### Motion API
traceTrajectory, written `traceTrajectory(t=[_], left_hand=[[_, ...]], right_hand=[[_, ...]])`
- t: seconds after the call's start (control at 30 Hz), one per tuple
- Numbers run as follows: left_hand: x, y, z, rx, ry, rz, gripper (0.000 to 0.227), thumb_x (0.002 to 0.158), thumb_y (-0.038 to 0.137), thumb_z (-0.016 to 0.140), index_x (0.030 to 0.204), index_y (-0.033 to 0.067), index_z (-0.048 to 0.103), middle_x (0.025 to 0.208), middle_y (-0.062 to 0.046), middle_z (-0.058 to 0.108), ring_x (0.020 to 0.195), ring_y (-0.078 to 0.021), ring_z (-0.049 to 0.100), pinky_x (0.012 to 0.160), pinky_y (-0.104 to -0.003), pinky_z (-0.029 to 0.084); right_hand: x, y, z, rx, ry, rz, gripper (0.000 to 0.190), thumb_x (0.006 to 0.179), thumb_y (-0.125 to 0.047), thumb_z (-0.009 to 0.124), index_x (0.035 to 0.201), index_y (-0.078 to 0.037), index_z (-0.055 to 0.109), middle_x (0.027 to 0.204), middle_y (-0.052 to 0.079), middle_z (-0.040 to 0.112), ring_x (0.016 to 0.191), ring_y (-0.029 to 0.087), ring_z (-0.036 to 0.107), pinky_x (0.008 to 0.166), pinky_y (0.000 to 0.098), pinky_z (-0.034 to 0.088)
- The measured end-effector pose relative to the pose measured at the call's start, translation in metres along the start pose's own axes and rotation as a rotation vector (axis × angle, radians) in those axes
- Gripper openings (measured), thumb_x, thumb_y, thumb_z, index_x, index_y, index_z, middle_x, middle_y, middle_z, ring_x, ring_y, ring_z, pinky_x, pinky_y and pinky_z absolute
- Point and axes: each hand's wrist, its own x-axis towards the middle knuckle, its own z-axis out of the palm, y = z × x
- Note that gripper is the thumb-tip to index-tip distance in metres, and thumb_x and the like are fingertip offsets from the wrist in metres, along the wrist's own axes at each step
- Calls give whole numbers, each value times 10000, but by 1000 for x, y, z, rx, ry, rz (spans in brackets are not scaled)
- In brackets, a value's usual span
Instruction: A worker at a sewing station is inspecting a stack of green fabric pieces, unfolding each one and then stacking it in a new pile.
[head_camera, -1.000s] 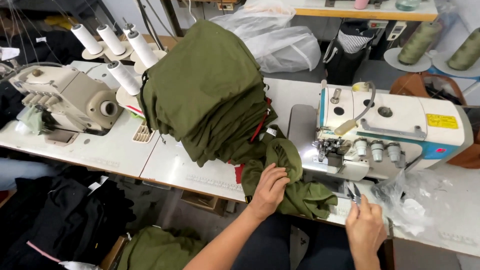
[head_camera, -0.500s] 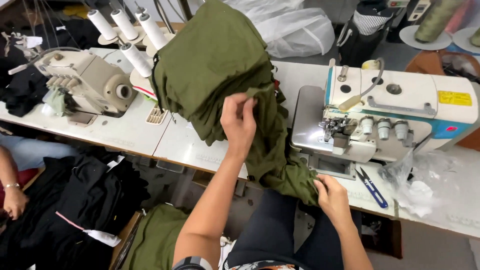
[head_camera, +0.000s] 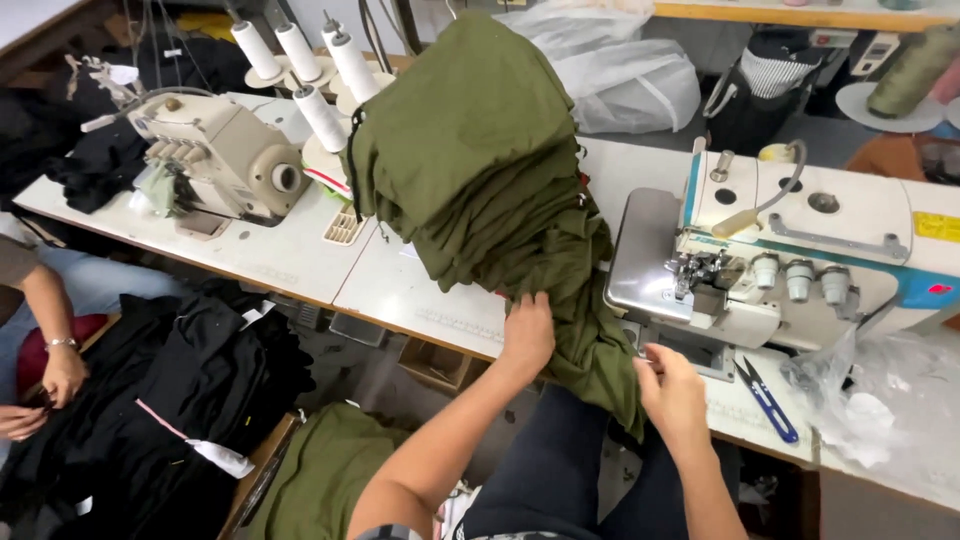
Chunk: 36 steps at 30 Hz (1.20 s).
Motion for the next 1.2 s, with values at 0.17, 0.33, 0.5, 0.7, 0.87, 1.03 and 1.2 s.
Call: traceTrajectory(t=[0.17,0.33,0.5,0.7,0.87,1.03,1.2], left_hand=[[-10,-11,-114,-700,80,30,196,942,14,602,1132,56,625,1005,-98,621,943,-274,658,846,-358,544],[-10,24,-273,-1313,43,-85,61,1046,127,450,1067,133,507,1001,-12,586,935,-110,537,840,-269,463],[64,45,-296,-1100,371,342,209,1107,253,467,1073,75,571,1058,-45,590,1027,-166,573,954,-307,468],[154,47,-158,-686,373,320,666,894,6,653,1500,46,379,1478,-200,557,1295,-401,603,1121,-452,471],[28,61,-127,-407,-281,205,790,817,282,794,1490,134,408,1279,-254,541,1143,-521,610,907,-580,541],[-40,31,-71,-255,-310,150,476,934,33,666,1386,86,527,1141,-218,490,1007,-508,643,751,-539,614],[-7,22,-123,-319,-10,215,309,828,-21,655,1075,138,752,912,-103,611,781,-420,695,674,-520,591]], right_hand=[[22,-21,27,-74,-263,-1,310,896,-250,701,1163,-94,720,987,130,797,928,314,763,806,426,576],[-24,-70,9,648,-688,156,220,895,-52,805,813,-52,601,747,59,581,647,205,680,617,356,622],[-57,-108,-43,1328,-670,-21,144,841,64,677,943,140,743,893,242,818,764,343,790,694,451,629],[-8,-101,-19,992,-333,376,788,873,-290,619,1619,-157,402,1335,62,659,920,183,637,745,308,491],[-3,-81,-4,1269,-282,506,912,844,-174,587,1647,-137,158,1658,151,228,1425,369,443,1156,551,367],[-1,-48,19,1198,-202,383,858,889,-46,647,1628,-23,211,1570,307,333,1371,472,474,1124,588,414],[1,-1,62,227,-21,66,765,736,-434,943,1358,-87,663,1106,108,660,973,251,674,906,406,551]])
